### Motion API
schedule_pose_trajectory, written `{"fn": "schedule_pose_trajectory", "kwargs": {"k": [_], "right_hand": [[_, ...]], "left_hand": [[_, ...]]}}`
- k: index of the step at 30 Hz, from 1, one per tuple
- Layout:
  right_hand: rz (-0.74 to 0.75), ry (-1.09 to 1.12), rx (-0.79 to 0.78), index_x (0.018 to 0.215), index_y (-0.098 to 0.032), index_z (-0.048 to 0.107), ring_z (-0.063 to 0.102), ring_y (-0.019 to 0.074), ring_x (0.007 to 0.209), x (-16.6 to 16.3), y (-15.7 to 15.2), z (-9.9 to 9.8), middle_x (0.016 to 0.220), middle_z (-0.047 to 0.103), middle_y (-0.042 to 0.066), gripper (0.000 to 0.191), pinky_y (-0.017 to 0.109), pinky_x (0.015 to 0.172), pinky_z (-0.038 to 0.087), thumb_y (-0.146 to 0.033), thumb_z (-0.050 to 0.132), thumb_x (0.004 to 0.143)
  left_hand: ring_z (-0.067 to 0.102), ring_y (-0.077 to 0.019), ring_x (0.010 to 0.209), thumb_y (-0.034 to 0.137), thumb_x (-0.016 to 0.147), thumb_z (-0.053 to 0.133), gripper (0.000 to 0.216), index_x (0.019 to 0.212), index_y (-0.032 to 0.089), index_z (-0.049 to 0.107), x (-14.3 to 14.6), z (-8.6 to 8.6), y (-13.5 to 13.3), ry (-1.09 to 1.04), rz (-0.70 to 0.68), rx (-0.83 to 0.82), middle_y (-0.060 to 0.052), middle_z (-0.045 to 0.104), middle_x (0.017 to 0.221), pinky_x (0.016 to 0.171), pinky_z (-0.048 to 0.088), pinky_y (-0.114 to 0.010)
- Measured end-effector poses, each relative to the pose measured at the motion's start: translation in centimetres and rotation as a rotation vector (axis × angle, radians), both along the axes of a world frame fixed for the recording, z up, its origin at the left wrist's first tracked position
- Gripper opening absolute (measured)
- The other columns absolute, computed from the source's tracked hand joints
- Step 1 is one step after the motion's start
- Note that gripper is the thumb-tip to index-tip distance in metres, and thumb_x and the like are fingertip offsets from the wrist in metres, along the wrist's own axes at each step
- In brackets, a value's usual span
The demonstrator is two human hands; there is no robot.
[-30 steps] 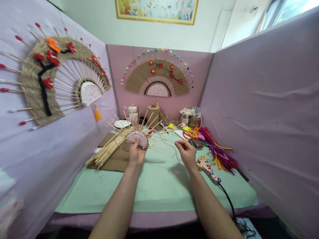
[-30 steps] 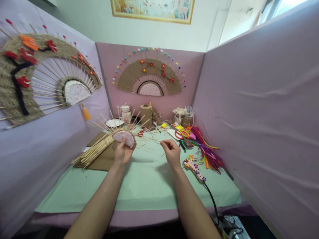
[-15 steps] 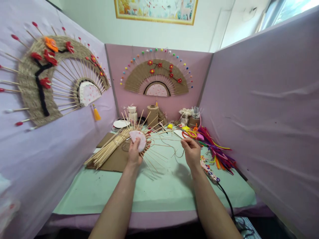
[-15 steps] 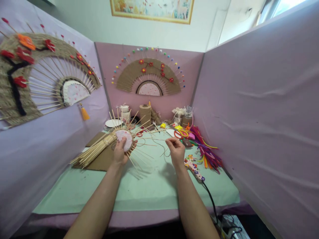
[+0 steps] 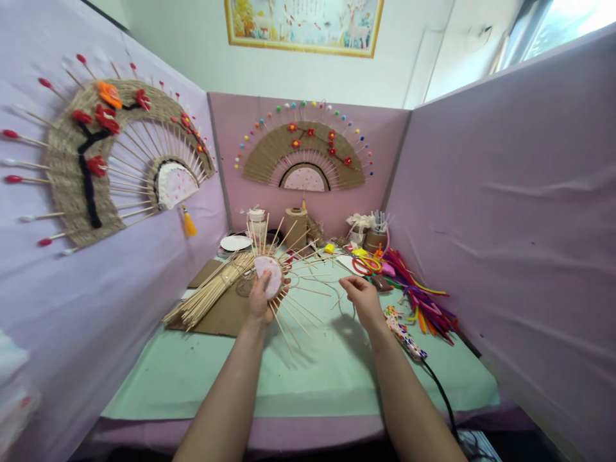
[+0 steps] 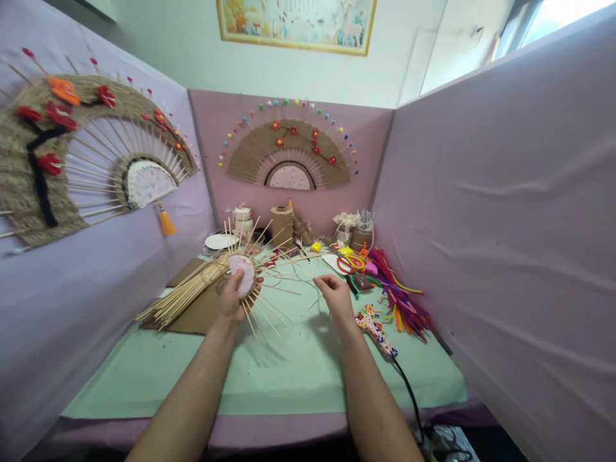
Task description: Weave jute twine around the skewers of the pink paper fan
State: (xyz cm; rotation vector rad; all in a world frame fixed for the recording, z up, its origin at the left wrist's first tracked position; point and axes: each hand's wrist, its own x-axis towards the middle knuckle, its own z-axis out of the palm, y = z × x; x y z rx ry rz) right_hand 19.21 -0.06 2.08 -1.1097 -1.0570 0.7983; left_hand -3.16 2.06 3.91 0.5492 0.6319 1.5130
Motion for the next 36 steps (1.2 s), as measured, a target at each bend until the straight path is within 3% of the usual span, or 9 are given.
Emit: {"fn": "schedule_pose_trajectory", "kwargs": {"k": [9, 13, 17, 23, 28, 31, 33, 36], "right_hand": [[0.180, -0.097, 0.089, 0.070, -0.018, 0.063, 0.044, 0.0107, 0.057, -1.1, -1.4, 0.7, 0.063, 0.056, -0.001, 0.023, 0.024, 0.055, 0.036, -0.040, 0.068, 0.068], [0.244, -0.174, 0.078, 0.069, -0.017, 0.063, 0.046, 0.0121, 0.062, -1.2, -1.5, 0.9, 0.065, 0.057, 0.000, 0.022, 0.025, 0.059, 0.037, -0.039, 0.067, 0.069], [0.260, -0.239, 0.023, 0.070, -0.016, 0.063, 0.044, 0.0110, 0.060, -1.7, -1.2, 0.4, 0.063, 0.055, -0.001, 0.024, 0.024, 0.057, 0.035, -0.040, 0.065, 0.070], [0.541, -0.418, -0.177, 0.061, -0.015, 0.058, 0.039, 0.0076, 0.049, -4.6, -1.8, -0.9, 0.052, 0.049, -0.004, 0.022, 0.020, 0.047, 0.030, -0.035, 0.060, 0.070], [0.677, -0.458, -0.181, 0.059, -0.015, 0.059, 0.039, 0.0070, 0.047, -5.3, -2.5, -0.9, 0.050, 0.050, -0.004, 0.015, 0.019, 0.045, 0.029, -0.027, 0.058, 0.068], [0.736, -0.498, -0.200, 0.059, -0.015, 0.063, 0.042, 0.0084, 0.048, -4.2, -2.3, -0.6, 0.051, 0.053, -0.003, 0.013, 0.020, 0.046, 0.031, -0.024, 0.058, 0.068], [0.699, -0.480, -0.238, 0.065, -0.016, 0.066, 0.045, 0.0098, 0.050, -3.2, -1.7, -0.7, 0.055, 0.058, -0.002, 0.012, 0.021, 0.048, 0.034, -0.025, 0.059, 0.068], [0.385, -0.292, -0.209, 0.076, -0.018, 0.069, 0.053, 0.0132, 0.061, -2.2, -0.2, -1.2, 0.069, 0.065, 0.002, 0.015, 0.025, 0.056, 0.040, -0.026, 0.064, 0.064]], "left_hand": [[0.065, -0.0154, 0.059, 0.025, 0.069, 0.065, 0.032, 0.098, 0.020, 0.053, -0.3, -0.5, 0.7, -0.027, 0.282, 0.033, 0.001, 0.064, 0.071, 0.054, 0.053, -0.027], [0.065, -0.0148, 0.061, 0.023, 0.073, 0.062, 0.030, 0.102, 0.021, 0.055, -0.5, -0.5, 0.9, -0.081, 0.295, 0.012, 0.000, 0.064, 0.072, 0.057, 0.053, -0.027], [0.065, -0.0138, 0.066, 0.022, 0.079, 0.057, 0.020, 0.098, 0.016, 0.058, -0.4, -0.5, 1.0, -0.219, 0.225, -0.035, -0.003, 0.066, 0.077, 0.064, 0.053, -0.028], [0.064, -0.0178, 0.086, 0.028, 0.090, 0.042, 0.024, 0.094, 0.015, 0.062, 0.8, -0.3, -0.1, -0.513, -0.123, -0.032, -0.007, 0.069, 0.088, 0.085, 0.050, -0.041], [0.063, -0.0178, 0.090, 0.032, 0.091, 0.039, 0.030, 0.102, 0.014, 0.060, 1.9, -0.2, -1.1, -0.567, -0.277, -0.018, -0.009, 0.068, 0.094, 0.083, 0.051, -0.038], [0.064, -0.0163, 0.082, 0.033, 0.090, 0.040, 0.031, 0.105, 0.013, 0.059, 2.0, -0.2, -1.2, -0.489, -0.310, -0.035, -0.009, 0.067, 0.089, 0.074, 0.054, -0.032], [0.064, -0.0150, 0.073, 0.034, 0.089, 0.042, 0.031, 0.103, 0.012, 0.059, 2.0, -0.2, -1.2, -0.421, -0.318, -0.052, -0.009, 0.067, 0.082, 0.066, 0.054, -0.028], [0.063, -0.0149, 0.071, 0.035, 0.087, 0.047, 0.030, 0.101, 0.012, 0.059, 2.4, -0.2, -1.4, -0.353, -0.326, -0.040, -0.008, 0.066, 0.081, 0.062, 0.053, -0.027]]}}
